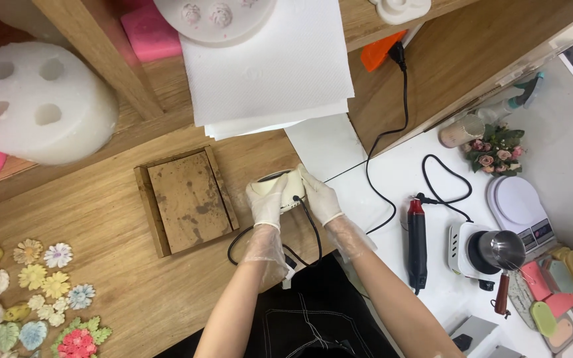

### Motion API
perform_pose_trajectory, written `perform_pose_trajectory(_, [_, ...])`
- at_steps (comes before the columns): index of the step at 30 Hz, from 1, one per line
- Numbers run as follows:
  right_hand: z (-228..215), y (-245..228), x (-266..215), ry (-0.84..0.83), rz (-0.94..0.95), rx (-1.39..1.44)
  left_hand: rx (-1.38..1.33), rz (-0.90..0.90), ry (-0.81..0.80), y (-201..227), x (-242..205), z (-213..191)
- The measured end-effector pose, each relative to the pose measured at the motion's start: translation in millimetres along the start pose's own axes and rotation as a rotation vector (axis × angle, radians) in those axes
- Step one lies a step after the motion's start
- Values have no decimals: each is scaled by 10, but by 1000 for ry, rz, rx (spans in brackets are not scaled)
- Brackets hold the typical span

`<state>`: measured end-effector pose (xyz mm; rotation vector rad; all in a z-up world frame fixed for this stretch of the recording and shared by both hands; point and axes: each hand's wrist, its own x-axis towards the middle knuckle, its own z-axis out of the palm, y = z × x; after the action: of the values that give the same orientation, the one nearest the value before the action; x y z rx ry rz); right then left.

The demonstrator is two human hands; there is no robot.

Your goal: Cleaning a wax melter and heating the workspace surface using a heat gun and cloth in a candle studio.

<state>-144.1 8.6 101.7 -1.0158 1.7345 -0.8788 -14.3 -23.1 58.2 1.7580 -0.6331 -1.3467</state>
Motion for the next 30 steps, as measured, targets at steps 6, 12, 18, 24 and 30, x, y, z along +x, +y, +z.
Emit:
perform_pose_trajectory(6, [60, 197, -68, -77, -288, -12, -140, -86, 50, 131, -86, -18])
perform_pose_trajectory(12, [-128, 72, 137, -155, -30, 64, -163, 1, 75, -220, 167, 86])
perform_pose_trajectory(18, [-160, -751, -66, -257, 163, -84, -203, -426, 107, 543, -369, 19])
perform_pose_trajectory(24, [-4, -256, 142, -143, -595, -1097, -245, -353, 158, 394, -250, 50])
perform_pose_trajectory(30, [163, -392, -134, -186, -593, -1251, -284, -393, 122, 567, -436, 8])
